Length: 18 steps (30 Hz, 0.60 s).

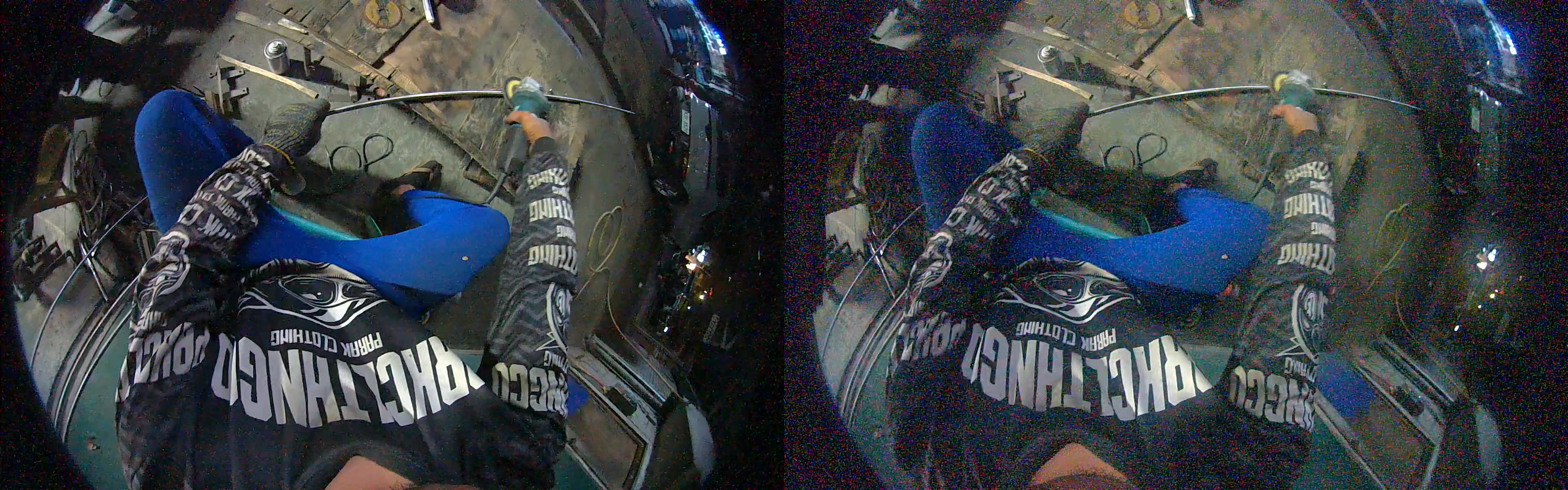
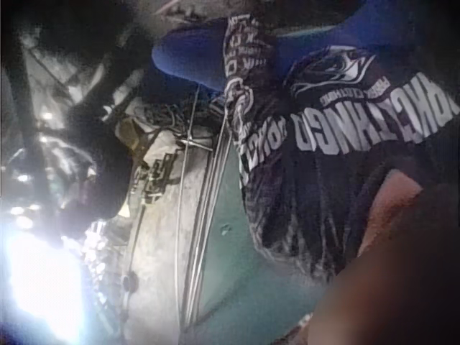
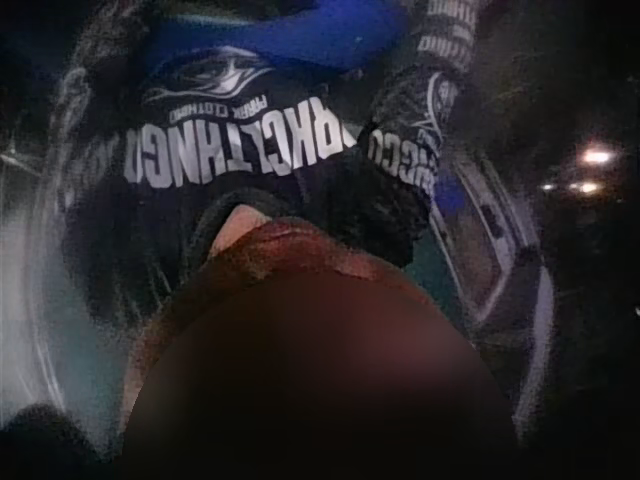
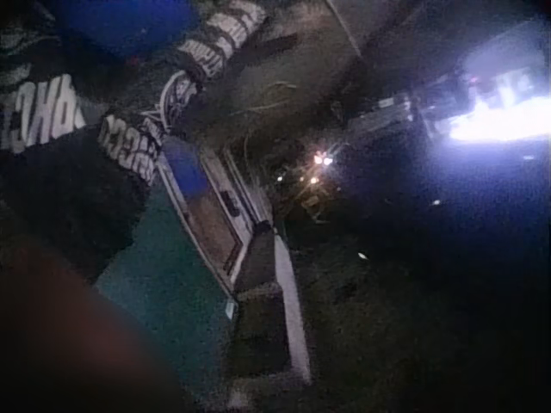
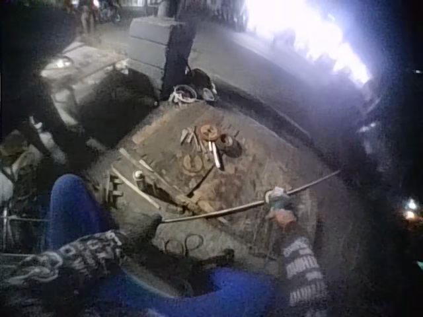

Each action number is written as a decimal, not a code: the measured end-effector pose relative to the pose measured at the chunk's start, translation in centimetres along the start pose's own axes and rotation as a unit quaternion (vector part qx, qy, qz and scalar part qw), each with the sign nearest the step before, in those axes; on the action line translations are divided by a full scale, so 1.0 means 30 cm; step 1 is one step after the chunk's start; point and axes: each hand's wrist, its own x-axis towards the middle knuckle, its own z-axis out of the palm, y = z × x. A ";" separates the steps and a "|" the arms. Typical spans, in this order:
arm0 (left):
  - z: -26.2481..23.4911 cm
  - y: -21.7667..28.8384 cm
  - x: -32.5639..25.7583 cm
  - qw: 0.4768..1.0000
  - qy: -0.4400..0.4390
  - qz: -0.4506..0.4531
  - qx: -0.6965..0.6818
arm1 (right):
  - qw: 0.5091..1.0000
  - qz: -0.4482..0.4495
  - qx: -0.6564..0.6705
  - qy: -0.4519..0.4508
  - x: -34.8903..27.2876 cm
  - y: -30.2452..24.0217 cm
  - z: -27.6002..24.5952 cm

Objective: The person sits on the floor and uses an angle grinder to smooth a long metal rod, holding it with the left hand and moving the grinder along its length. The person repeatedly repositions the rod and continues grinding different sections.

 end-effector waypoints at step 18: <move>-0.019 -0.019 -0.134 0.999 0.035 0.018 -0.027 | 0.957 0.159 0.222 0.099 -0.388 -0.873 0.283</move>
